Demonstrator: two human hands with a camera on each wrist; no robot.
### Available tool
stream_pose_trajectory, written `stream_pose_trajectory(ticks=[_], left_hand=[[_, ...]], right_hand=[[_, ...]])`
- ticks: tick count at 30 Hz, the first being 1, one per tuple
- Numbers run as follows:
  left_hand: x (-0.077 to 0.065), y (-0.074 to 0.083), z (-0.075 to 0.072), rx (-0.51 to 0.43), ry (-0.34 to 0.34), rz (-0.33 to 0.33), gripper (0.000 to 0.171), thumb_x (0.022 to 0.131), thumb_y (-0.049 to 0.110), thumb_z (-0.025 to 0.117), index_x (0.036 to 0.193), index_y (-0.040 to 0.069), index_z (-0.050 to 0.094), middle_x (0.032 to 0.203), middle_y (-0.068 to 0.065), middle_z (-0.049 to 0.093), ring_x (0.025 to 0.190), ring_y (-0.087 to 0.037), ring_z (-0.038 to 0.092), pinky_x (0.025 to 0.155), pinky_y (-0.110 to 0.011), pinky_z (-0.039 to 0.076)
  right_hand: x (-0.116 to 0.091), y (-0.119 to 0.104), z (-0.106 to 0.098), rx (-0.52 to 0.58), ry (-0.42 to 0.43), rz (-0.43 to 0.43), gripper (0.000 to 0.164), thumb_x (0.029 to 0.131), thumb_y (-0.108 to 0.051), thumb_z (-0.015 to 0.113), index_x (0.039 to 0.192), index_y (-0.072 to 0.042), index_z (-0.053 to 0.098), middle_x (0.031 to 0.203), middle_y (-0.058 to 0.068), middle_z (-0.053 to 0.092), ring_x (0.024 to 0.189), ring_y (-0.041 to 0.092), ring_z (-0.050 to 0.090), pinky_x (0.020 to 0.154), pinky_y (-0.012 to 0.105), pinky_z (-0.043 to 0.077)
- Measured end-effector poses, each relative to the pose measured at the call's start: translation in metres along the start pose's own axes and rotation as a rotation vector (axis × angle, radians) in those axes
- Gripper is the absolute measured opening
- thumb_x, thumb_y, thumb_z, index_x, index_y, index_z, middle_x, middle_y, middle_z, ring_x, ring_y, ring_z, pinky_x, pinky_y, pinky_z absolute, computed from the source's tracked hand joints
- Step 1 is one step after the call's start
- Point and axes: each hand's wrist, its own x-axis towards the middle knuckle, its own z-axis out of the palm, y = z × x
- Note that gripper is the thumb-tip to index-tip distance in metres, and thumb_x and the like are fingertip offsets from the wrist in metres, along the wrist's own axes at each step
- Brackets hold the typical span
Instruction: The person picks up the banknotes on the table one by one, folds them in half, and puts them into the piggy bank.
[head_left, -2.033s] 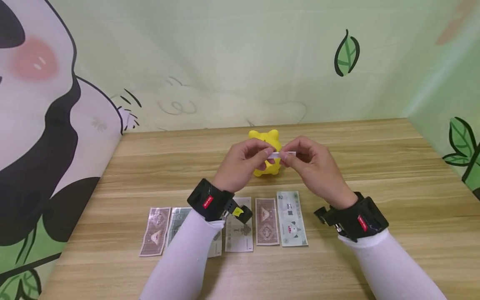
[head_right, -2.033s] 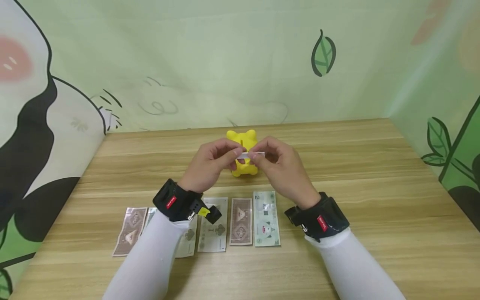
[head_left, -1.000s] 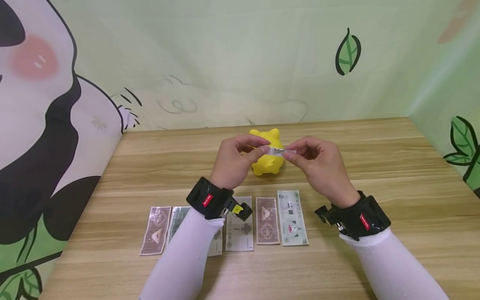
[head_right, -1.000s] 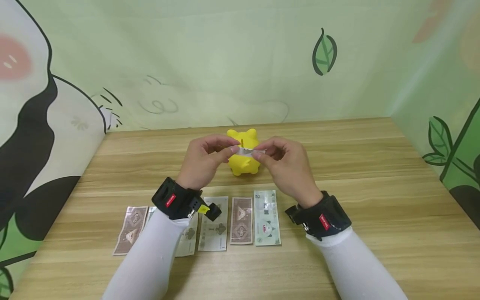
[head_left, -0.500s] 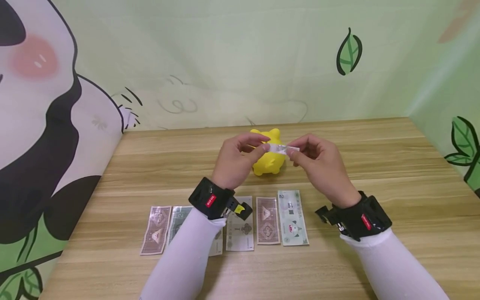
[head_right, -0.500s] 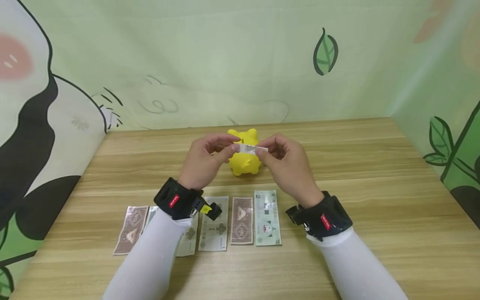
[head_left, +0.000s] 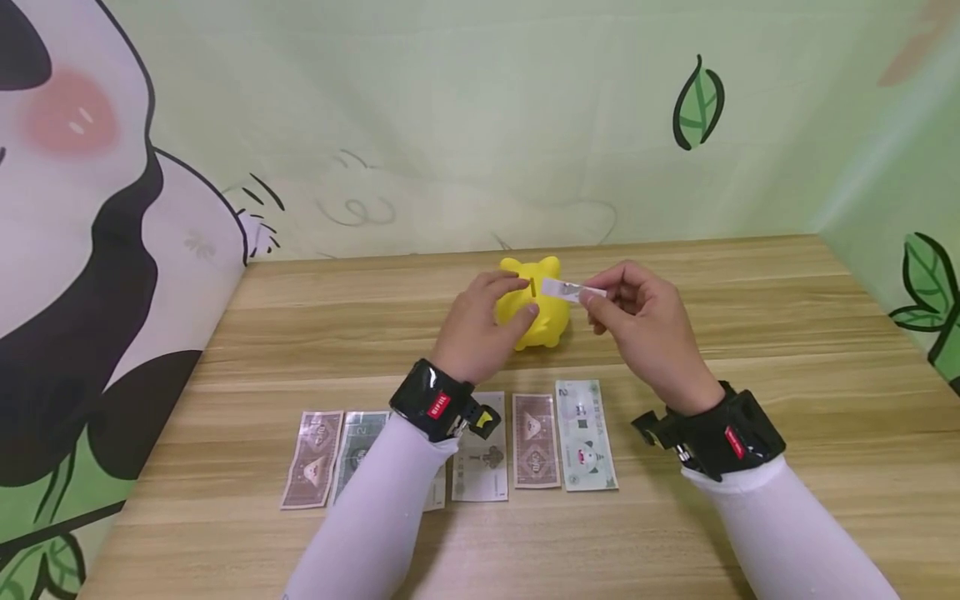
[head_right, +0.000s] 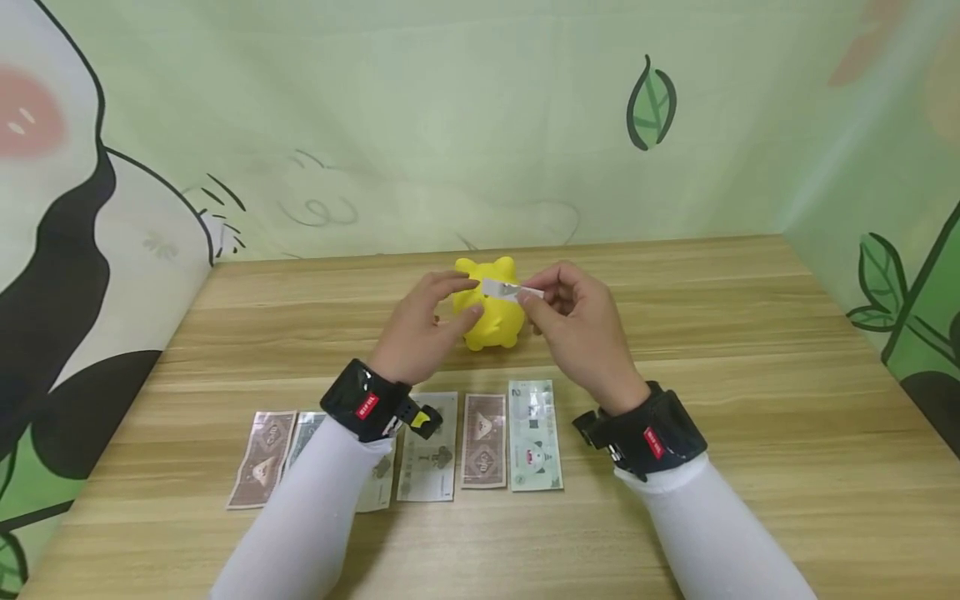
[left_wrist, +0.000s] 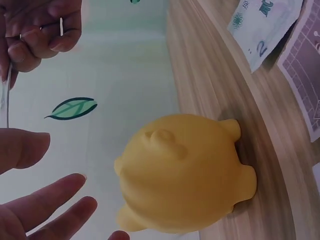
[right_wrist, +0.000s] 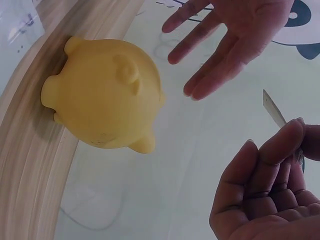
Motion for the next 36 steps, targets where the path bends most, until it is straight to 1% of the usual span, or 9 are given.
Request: stream_pose_trajectory(ticks=[5,8,12,17,21,24,28,31,36], left_hand=[[0.001,-0.002,0.006,0.057,-0.057,0.002,0.049,0.104,0.036,0.062,0.149,0.019,0.056,0.167,-0.002,0.037,0.156,-0.034,0.031,0.125,-0.058,0.029],[0.003,-0.006,0.011,0.124,-0.081,0.026,0.051,0.104,0.037,0.061,0.152,0.021,0.054,0.170,-0.002,0.032,0.157,-0.036,0.028,0.126,-0.058,0.026],[0.003,-0.009,0.017,0.227,-0.117,0.034,0.055,0.104,0.042,0.060,0.155,0.025,0.049,0.173,-0.001,0.022,0.157,-0.041,0.025,0.125,-0.061,0.027],[0.002,-0.011,0.022,0.287,-0.144,0.019,0.061,0.104,0.044,0.059,0.159,0.028,0.041,0.175,0.000,0.012,0.157,-0.044,0.022,0.123,-0.063,0.029],[0.002,-0.013,0.023,0.317,-0.143,0.030,0.061,0.104,0.044,0.059,0.160,0.030,0.040,0.175,-0.001,0.011,0.156,-0.045,0.024,0.123,-0.063,0.030],[0.002,-0.014,0.021,0.343,-0.140,0.032,0.059,0.104,0.044,0.058,0.159,0.033,0.039,0.175,0.000,0.012,0.155,-0.045,0.027,0.122,-0.062,0.032],[0.001,-0.014,0.018,0.397,-0.144,0.050,0.057,0.105,0.043,0.056,0.159,0.038,0.038,0.174,0.000,0.015,0.153,-0.047,0.032,0.121,-0.061,0.034],[0.001,-0.014,0.018,0.444,-0.152,0.065,0.055,0.106,0.044,0.054,0.158,0.040,0.037,0.174,-0.001,0.015,0.151,-0.048,0.035,0.119,-0.061,0.037],[0.001,-0.013,0.019,0.479,-0.160,0.055,0.053,0.106,0.046,0.052,0.158,0.043,0.038,0.173,0.003,0.014,0.149,-0.048,0.039,0.111,-0.062,0.047]], right_hand=[[0.000,0.000,0.000,-0.005,-0.004,0.002,0.017,0.103,-0.015,0.065,0.112,-0.001,0.065,0.083,-0.001,0.062,0.074,0.015,0.060,0.065,0.022,0.053],[0.000,0.000,0.000,-0.002,-0.003,0.001,0.018,0.102,-0.015,0.065,0.112,0.000,0.065,0.083,-0.002,0.063,0.074,0.014,0.061,0.065,0.022,0.052],[0.001,0.001,-0.001,0.000,-0.002,-0.003,0.017,0.102,-0.015,0.065,0.112,0.000,0.065,0.083,-0.002,0.062,0.073,0.013,0.060,0.065,0.022,0.052],[0.001,0.002,-0.001,0.004,-0.004,-0.006,0.017,0.102,-0.014,0.065,0.112,0.000,0.065,0.083,-0.002,0.062,0.073,0.013,0.060,0.064,0.022,0.052],[0.001,0.003,0.000,0.003,0.000,-0.001,0.018,0.102,-0.015,0.065,0.112,0.000,0.065,0.084,-0.002,0.062,0.074,0.013,0.061,0.065,0.022,0.053],[0.002,0.003,0.001,-0.001,0.006,0.004,0.019,0.102,-0.017,0.066,0.113,0.000,0.065,0.085,-0.002,0.062,0.075,0.016,0.061,0.065,0.022,0.053],[0.002,0.004,0.002,-0.017,0.020,0.013,0.020,0.100,-0.018,0.069,0.113,-0.002,0.066,0.086,-0.002,0.063,0.076,0.021,0.061,0.063,0.022,0.050],[0.003,0.005,0.003,-0.011,0.024,0.026,0.021,0.100,-0.018,0.069,0.113,-0.002,0.065,0.085,-0.003,0.065,0.076,0.020,0.062,0.064,0.022,0.052],[0.005,0.010,0.004,-0.015,0.003,0.055,0.022,0.101,-0.020,0.068,0.113,-0.003,0.062,0.080,-0.005,0.072,0.078,0.017,0.064,0.070,0.023,0.054]])
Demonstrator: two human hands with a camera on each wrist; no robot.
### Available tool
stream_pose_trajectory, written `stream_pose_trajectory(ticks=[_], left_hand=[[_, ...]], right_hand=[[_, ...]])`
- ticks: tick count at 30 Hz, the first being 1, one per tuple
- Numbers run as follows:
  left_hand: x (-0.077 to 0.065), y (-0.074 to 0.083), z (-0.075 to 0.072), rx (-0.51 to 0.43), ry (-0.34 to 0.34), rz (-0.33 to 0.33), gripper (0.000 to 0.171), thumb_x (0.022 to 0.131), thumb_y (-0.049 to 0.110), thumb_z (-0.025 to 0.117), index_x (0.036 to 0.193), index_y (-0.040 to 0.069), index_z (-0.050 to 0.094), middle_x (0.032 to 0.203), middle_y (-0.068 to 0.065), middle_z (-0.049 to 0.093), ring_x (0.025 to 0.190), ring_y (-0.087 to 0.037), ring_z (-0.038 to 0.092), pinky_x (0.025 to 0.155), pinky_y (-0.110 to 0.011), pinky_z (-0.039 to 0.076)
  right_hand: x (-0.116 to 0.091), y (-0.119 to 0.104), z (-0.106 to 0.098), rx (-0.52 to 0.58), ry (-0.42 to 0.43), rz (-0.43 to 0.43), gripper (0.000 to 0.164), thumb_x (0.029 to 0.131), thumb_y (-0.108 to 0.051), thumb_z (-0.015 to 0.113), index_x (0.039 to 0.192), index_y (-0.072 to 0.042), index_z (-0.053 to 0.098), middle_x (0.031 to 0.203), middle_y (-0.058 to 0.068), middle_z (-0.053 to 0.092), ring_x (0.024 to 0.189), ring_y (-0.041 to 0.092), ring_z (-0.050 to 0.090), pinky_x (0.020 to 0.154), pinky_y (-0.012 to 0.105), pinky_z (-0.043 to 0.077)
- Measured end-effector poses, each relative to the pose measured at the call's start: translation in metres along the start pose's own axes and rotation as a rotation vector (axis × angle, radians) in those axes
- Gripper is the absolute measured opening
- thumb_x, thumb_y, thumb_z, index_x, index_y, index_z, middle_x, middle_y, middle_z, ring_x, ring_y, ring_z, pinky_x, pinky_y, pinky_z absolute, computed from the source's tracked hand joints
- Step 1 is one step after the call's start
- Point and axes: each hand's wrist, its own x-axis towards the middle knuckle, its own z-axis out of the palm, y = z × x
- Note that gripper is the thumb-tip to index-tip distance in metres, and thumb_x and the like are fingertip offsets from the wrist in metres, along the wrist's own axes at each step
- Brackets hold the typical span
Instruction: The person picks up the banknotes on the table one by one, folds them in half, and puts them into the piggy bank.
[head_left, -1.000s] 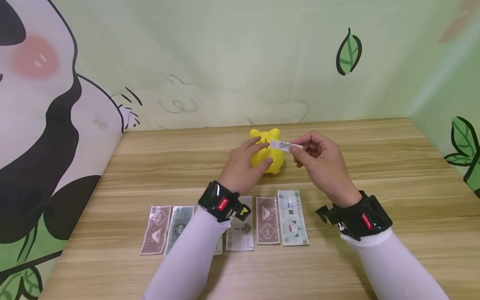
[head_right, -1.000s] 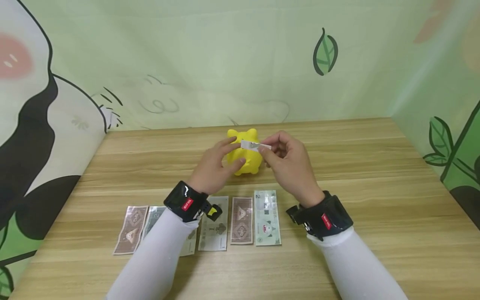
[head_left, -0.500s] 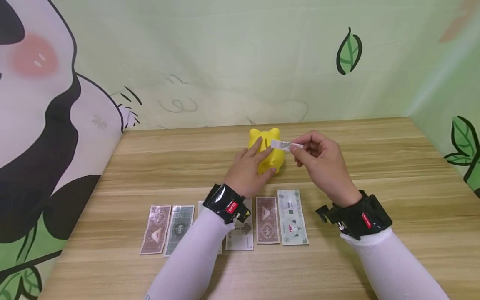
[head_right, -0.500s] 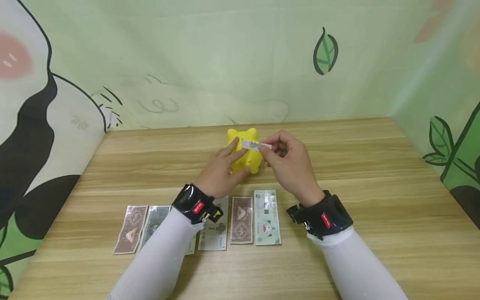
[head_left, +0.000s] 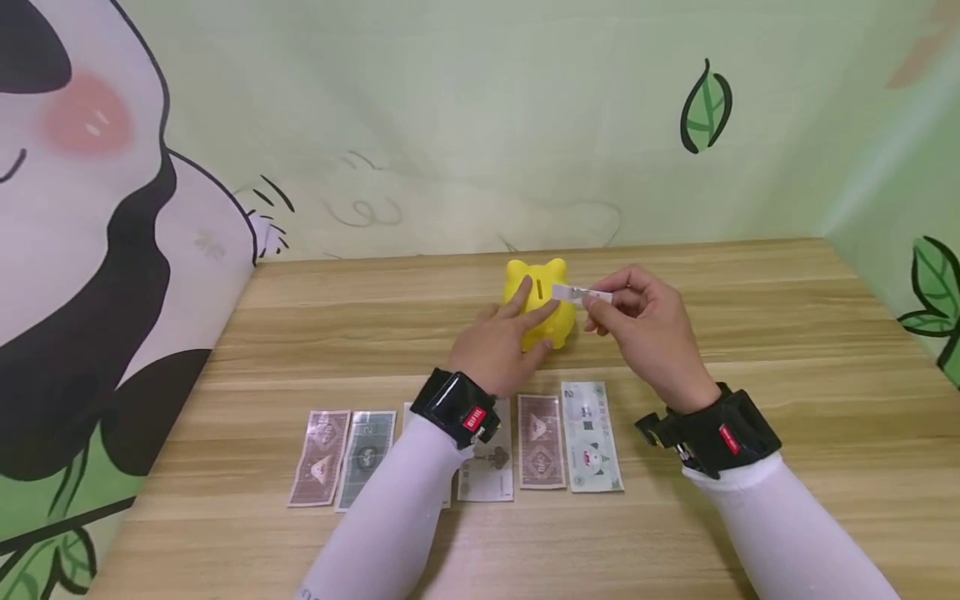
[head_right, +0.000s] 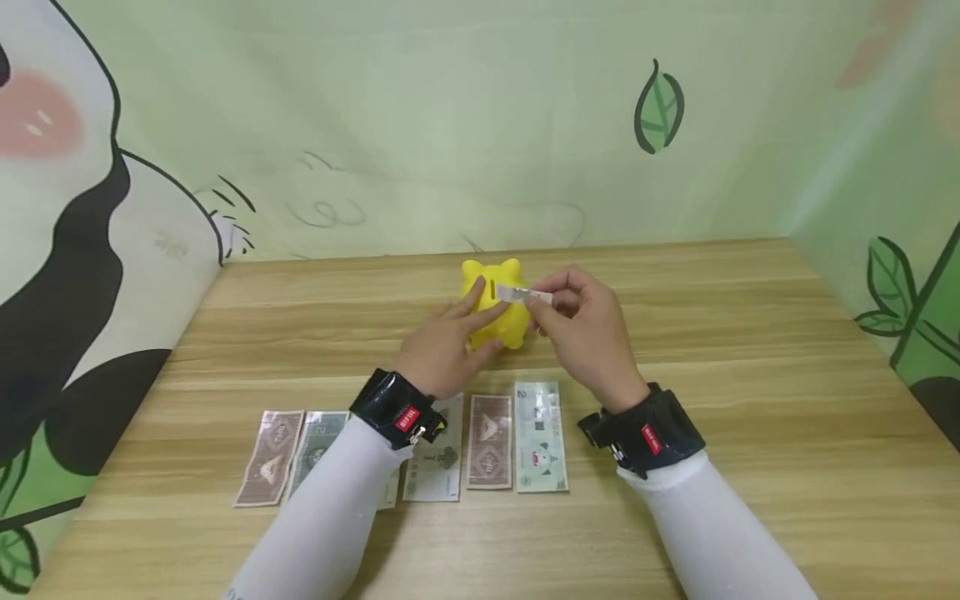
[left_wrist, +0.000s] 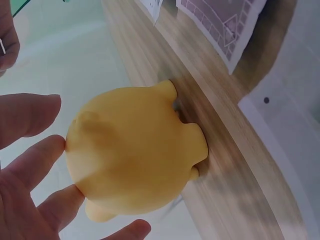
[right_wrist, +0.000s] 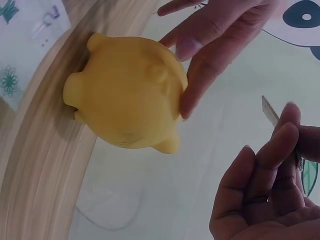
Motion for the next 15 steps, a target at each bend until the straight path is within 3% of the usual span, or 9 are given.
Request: stream_pose_trajectory(ticks=[7,15], left_hand=[[-0.001,0.000,0.000,0.004,-0.013,-0.004,0.053,0.106,0.047,0.052,0.158,0.042,0.038,0.174,0.006,0.013,0.149,-0.046,0.041,0.108,-0.060,0.050],[-0.002,-0.003,-0.001,0.026,0.000,0.006,0.056,0.107,0.047,0.052,0.159,0.044,0.033,0.173,0.005,0.013,0.147,-0.047,0.042,0.103,-0.058,0.054]], right_hand=[[0.009,0.008,0.010,-0.081,-0.030,0.020,0.025,0.103,-0.026,0.066,0.114,-0.005,0.061,0.081,0.003,0.075,0.078,0.023,0.065,0.064,0.025,0.048],[0.027,0.014,0.028,-0.237,0.031,-0.032,0.018,0.103,-0.021,0.065,0.112,-0.006,0.063,0.082,0.011,0.076,0.070,0.025,0.062,0.054,0.026,0.043]])
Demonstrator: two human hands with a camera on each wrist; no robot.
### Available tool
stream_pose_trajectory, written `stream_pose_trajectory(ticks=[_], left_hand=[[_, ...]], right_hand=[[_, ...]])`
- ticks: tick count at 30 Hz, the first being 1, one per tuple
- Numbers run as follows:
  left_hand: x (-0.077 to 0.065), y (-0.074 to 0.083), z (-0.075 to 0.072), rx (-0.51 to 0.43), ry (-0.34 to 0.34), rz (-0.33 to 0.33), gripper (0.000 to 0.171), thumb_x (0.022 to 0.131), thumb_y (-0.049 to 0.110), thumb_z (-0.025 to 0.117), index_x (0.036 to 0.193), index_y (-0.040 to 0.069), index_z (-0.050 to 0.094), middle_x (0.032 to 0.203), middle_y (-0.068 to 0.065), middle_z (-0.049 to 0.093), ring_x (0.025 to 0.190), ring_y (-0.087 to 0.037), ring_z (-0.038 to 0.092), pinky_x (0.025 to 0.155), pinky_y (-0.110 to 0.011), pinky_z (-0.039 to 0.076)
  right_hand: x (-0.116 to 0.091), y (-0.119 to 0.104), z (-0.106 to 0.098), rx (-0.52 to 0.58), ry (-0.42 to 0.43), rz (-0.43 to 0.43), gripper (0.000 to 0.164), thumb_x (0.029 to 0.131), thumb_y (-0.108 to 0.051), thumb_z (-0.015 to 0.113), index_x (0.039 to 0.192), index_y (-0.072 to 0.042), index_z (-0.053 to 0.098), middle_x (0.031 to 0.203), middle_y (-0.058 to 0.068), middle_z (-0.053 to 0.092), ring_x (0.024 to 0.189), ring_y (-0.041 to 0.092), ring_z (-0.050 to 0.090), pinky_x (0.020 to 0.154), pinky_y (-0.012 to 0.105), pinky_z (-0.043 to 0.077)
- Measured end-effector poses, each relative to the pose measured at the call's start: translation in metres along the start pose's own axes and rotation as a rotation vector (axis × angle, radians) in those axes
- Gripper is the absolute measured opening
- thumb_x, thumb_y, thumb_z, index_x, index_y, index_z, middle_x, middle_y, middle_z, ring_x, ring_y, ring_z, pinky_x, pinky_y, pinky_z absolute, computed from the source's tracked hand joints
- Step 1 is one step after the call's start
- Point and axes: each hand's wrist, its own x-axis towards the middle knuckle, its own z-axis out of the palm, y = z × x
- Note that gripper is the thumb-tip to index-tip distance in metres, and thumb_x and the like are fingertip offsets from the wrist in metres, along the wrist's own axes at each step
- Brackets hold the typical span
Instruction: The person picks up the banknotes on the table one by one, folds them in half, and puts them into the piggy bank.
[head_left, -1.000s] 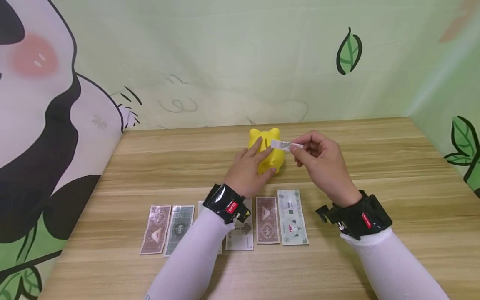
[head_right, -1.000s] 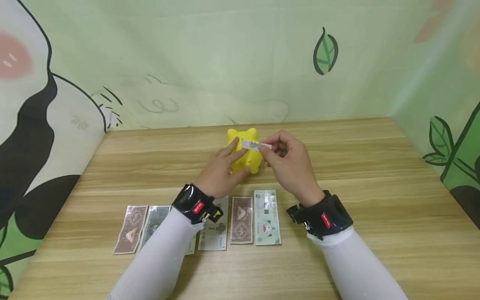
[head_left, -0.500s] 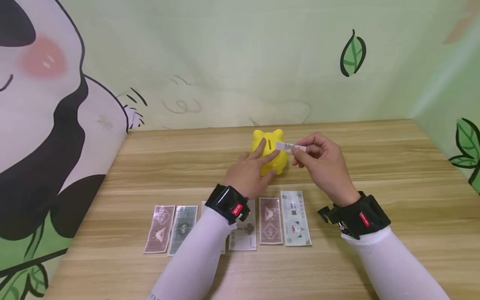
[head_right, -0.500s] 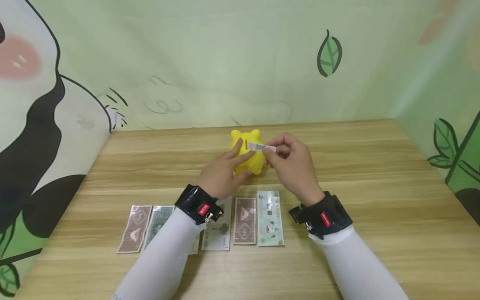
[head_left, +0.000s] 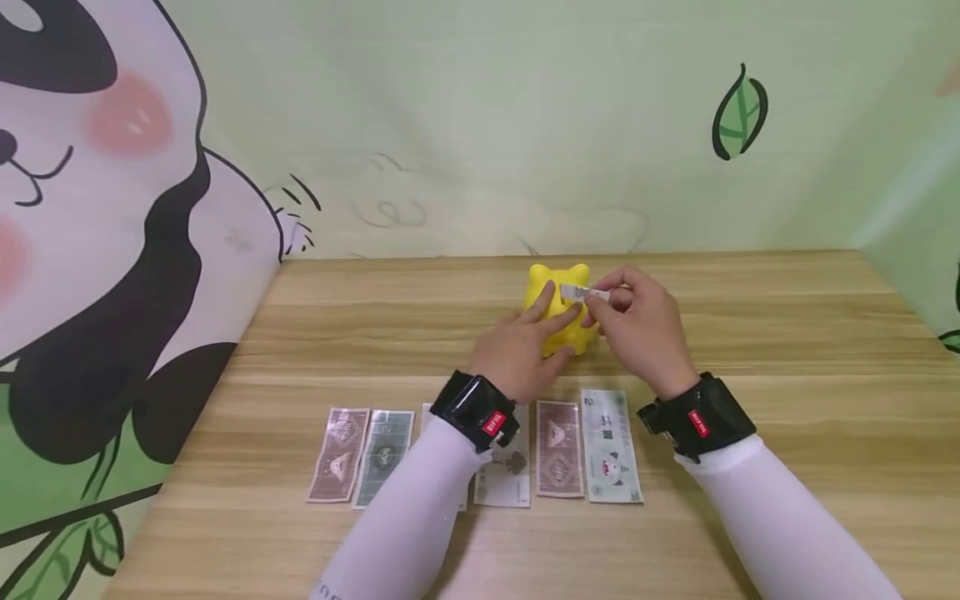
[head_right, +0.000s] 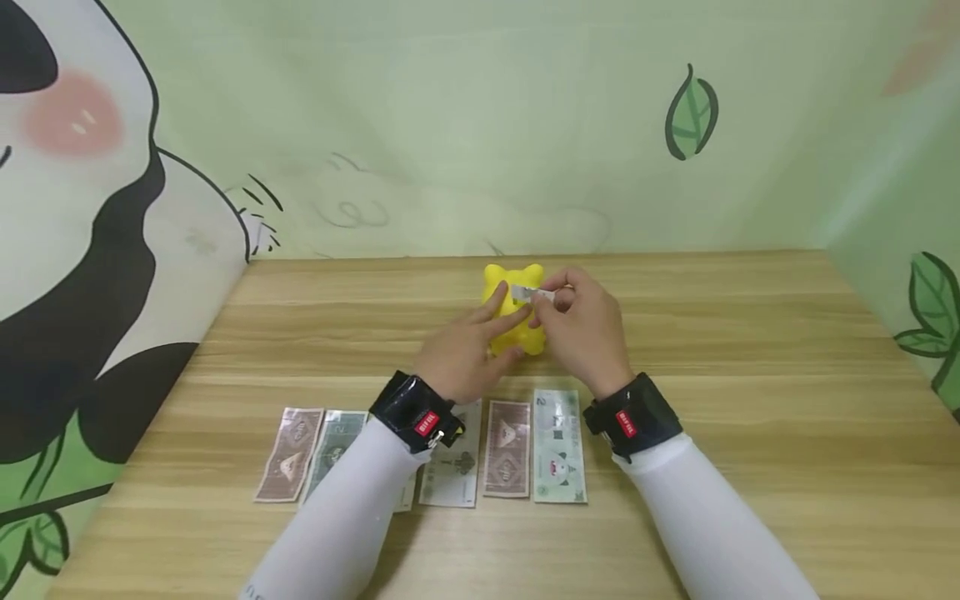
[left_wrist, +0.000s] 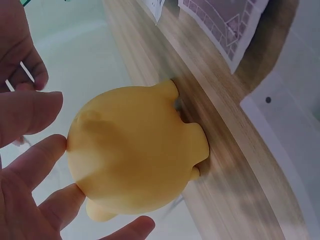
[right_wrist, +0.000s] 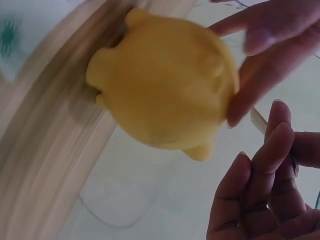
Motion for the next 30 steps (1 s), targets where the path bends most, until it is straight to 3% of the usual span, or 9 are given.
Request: stream_pose_trajectory(ticks=[7,14,21,27,30], left_hand=[[0.003,0.002,0.001,-0.004,0.005,0.000,0.056,0.106,0.046,0.052,0.159,0.044,0.033,0.173,0.005,0.014,0.147,-0.044,0.044,0.103,-0.057,0.054],[0.003,0.000,0.000,-0.002,0.007,-0.017,0.056,0.106,0.048,0.053,0.159,0.041,0.036,0.173,0.006,0.014,0.147,-0.040,0.046,0.108,-0.055,0.051],[0.002,-0.001,0.001,0.004,0.007,-0.021,0.056,0.106,0.047,0.054,0.158,0.031,0.041,0.173,0.007,0.013,0.146,-0.036,0.048,0.102,-0.048,0.057],[0.001,-0.002,0.000,-0.007,0.008,0.005,0.053,0.106,0.045,0.055,0.156,0.028,0.047,0.174,0.005,0.014,0.144,-0.033,0.051,0.095,-0.043,0.060],[-0.001,-0.001,-0.001,-0.012,0.015,0.014,0.054,0.106,0.044,0.055,0.156,0.029,0.046,0.174,0.004,0.015,0.144,-0.032,0.052,0.086,-0.040,0.062]], right_hand=[[0.007,0.005,0.011,-0.153,0.056,-0.063,0.014,0.100,-0.016,0.064,0.107,-0.004,0.062,0.075,0.010,0.075,0.059,0.021,0.057,0.050,0.027,0.040],[0.010,0.001,0.019,-0.168,0.054,-0.062,0.017,0.098,-0.017,0.063,0.108,-0.004,0.061,0.068,0.010,0.071,0.049,0.021,0.053,0.044,0.027,0.036],[0.015,-0.002,0.028,-0.138,-0.031,-0.045,0.021,0.096,-0.015,0.063,0.114,-0.003,0.061,0.069,0.010,0.067,0.053,0.021,0.053,0.046,0.028,0.040],[0.021,0.000,0.027,-0.085,-0.113,-0.012,0.024,0.100,-0.020,0.062,0.118,-0.004,0.060,0.062,0.003,0.052,0.050,0.018,0.046,0.046,0.027,0.035],[0.024,0.001,0.027,-0.055,-0.147,-0.001,0.026,0.100,-0.023,0.065,0.117,-0.005,0.061,0.062,0.001,0.049,0.050,0.016,0.043,0.046,0.026,0.034]])
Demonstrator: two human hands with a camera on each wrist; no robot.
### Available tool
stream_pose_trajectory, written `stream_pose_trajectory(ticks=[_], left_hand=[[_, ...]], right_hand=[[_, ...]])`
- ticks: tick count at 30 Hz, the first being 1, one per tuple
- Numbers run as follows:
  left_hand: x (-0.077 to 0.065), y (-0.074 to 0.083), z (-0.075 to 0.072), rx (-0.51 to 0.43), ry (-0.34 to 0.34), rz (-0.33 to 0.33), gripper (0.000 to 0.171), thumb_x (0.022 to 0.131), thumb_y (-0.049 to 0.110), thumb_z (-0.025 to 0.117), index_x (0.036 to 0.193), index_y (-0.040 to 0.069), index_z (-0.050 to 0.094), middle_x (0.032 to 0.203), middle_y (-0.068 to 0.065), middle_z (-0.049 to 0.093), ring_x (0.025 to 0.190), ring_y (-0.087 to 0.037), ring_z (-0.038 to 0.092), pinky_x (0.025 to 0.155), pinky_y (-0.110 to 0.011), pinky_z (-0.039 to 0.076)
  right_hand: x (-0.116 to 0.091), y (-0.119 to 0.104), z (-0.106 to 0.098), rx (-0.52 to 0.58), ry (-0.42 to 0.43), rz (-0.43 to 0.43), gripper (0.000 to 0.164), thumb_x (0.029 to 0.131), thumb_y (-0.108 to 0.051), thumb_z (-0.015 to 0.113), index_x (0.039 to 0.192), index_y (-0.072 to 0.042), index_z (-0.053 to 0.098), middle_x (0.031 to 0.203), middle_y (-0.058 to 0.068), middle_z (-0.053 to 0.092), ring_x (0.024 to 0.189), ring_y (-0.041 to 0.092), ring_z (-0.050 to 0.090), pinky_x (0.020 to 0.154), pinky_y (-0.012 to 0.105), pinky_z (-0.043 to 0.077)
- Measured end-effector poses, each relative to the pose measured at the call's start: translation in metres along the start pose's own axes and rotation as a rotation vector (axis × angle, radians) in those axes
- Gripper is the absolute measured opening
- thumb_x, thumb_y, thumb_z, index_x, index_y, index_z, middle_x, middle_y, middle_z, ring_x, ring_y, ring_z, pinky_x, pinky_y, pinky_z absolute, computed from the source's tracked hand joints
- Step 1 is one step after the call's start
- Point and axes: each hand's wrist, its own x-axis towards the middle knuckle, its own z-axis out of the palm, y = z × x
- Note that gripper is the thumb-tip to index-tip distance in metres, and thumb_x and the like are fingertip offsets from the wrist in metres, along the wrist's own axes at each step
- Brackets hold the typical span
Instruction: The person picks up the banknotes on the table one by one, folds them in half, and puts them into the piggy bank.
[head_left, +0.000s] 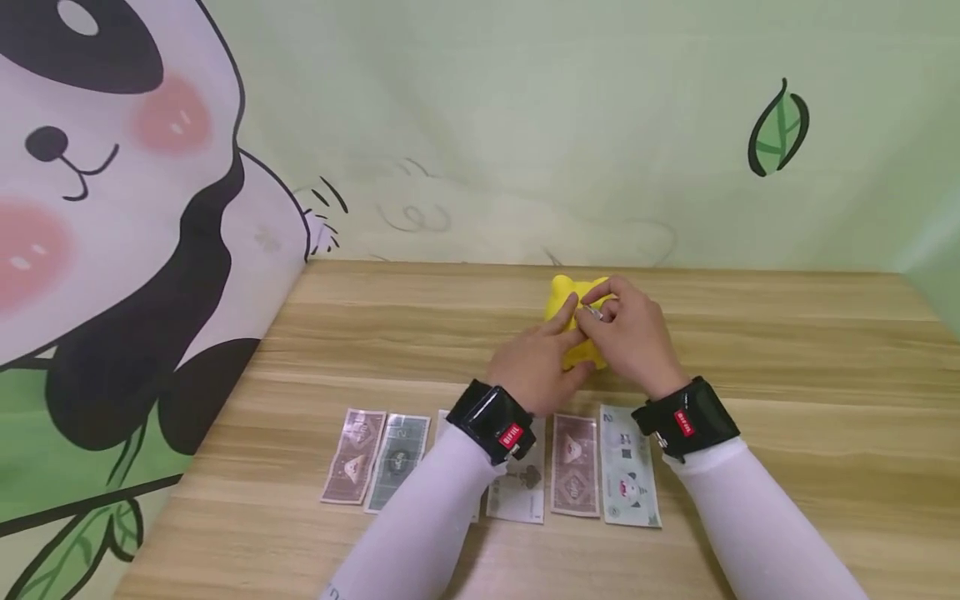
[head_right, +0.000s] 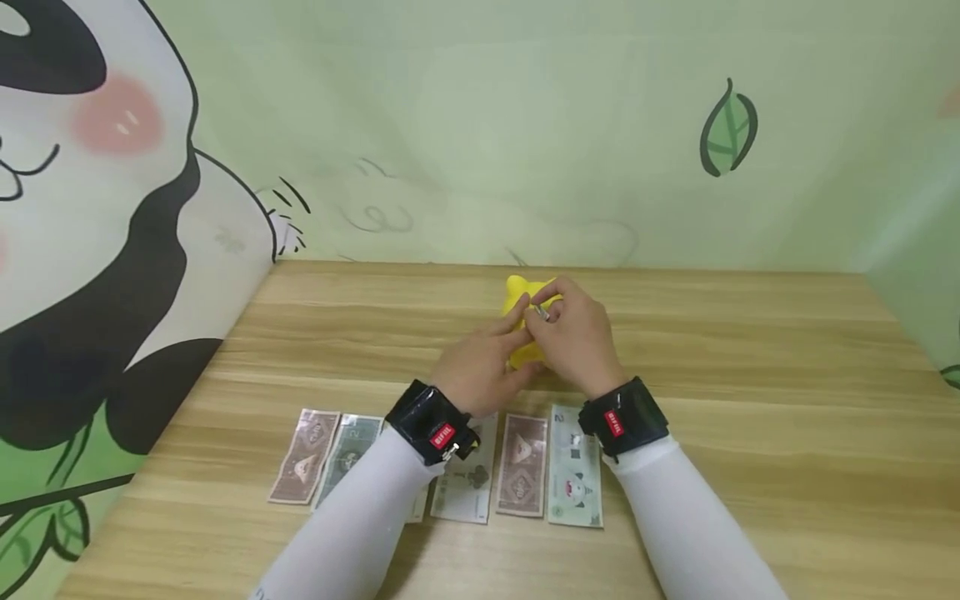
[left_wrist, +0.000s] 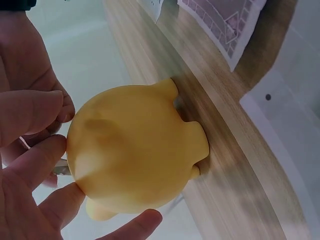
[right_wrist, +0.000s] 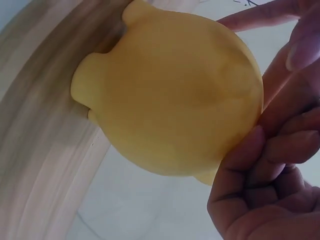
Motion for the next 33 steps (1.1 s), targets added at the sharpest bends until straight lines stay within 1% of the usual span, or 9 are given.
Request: stream_pose_trajectory(ticks=[5,8,10,12,15,18,22,28,33], left_hand=[[-0.002,0.001,0.001,0.008,0.009,0.004,0.055,0.106,0.045,0.056,0.157,0.031,0.044,0.173,0.005,0.015,0.143,-0.033,0.053,0.083,-0.039,0.062],[-0.002,0.002,0.002,0.005,0.007,0.010,0.055,0.106,0.044,0.055,0.158,0.031,0.043,0.173,0.005,0.015,0.134,-0.033,0.061,0.076,-0.036,0.062],[-0.002,0.001,0.002,-0.007,0.003,0.008,0.056,0.106,0.044,0.055,0.158,0.030,0.043,0.173,0.006,0.015,0.118,-0.032,0.070,0.062,-0.031,0.058],[-0.001,0.000,0.002,-0.023,-0.008,0.001,0.056,0.106,0.044,0.056,0.159,0.029,0.042,0.174,0.006,0.013,0.093,-0.028,0.075,0.049,-0.027,0.048],[0.000,-0.002,0.003,-0.033,-0.016,-0.005,0.057,0.106,0.044,0.056,0.159,0.030,0.041,0.174,0.006,0.013,0.061,-0.018,0.065,0.044,-0.024,0.039],[0.002,-0.003,0.003,-0.041,-0.020,-0.003,0.057,0.105,0.044,0.056,0.159,0.030,0.041,0.174,0.005,0.013,0.049,-0.014,0.053,0.043,-0.024,0.035],[0.003,-0.003,0.003,-0.034,-0.019,-0.004,0.058,0.105,0.044,0.056,0.159,0.030,0.040,0.174,0.006,0.012,0.048,-0.013,0.051,0.043,-0.024,0.035],[0.002,-0.002,0.003,-0.010,-0.010,0.000,0.057,0.105,0.044,0.056,0.159,0.030,0.041,0.174,0.005,0.014,0.050,-0.014,0.054,0.045,-0.025,0.038],[0.002,-0.002,0.003,-0.015,-0.010,-0.003,0.057,0.105,0.044,0.056,0.159,0.032,0.040,0.174,0.005,0.014,0.050,-0.014,0.054,0.045,-0.025,0.039]], right_hand=[[0.003,0.003,-0.006,0.018,-0.064,0.013,0.032,0.098,-0.032,0.071,0.117,-0.007,0.064,0.062,-0.001,0.050,0.052,0.016,0.045,0.047,0.026,0.035],[0.004,0.005,-0.012,0.039,-0.119,0.016,0.037,0.097,-0.037,0.073,0.119,-0.008,0.065,0.065,0.001,0.054,0.059,0.019,0.051,0.051,0.026,0.037],[0.004,0.006,-0.015,0.055,-0.162,0.019,0.038,0.097,-0.037,0.072,0.122,-0.009,0.066,0.069,0.004,0.058,0.068,0.022,0.057,0.056,0.026,0.041],[0.004,0.005,-0.018,0.067,-0.202,0.017,0.036,0.098,-0.034,0.070,0.125,-0.010,0.066,0.072,0.007,0.061,0.075,0.027,0.061,0.060,0.027,0.045],[0.004,0.005,-0.023,0.078,-0.251,0.015,0.033,0.102,-0.026,0.064,0.130,-0.010,0.065,0.076,0.008,0.063,0.082,0.031,0.062,0.068,0.028,0.050],[0.004,0.005,-0.026,0.099,-0.277,0.013,0.034,0.104,-0.022,0.059,0.135,-0.008,0.062,0.076,0.004,0.061,0.081,0.028,0.061,0.072,0.028,0.051],[0.005,0.006,-0.023,0.120,-0.254,0.012,0.035,0.106,-0.022,0.058,0.136,-0.004,0.061,0.072,0.001,0.060,0.074,0.023,0.059,0.068,0.025,0.050],[0.006,0.009,-0.011,0.108,-0.129,0.028,0.025,0.104,-0.019,0.060,0.124,-0.006,0.067,0.065,0.000,0.059,0.060,0.017,0.056,0.052,0.024,0.041],[0.006,0.010,-0.005,0.078,-0.050,0.021,0.021,0.102,-0.019,0.062,0.118,-0.008,0.070,0.066,0.004,0.063,0.057,0.015,0.055,0.046,0.025,0.037]])
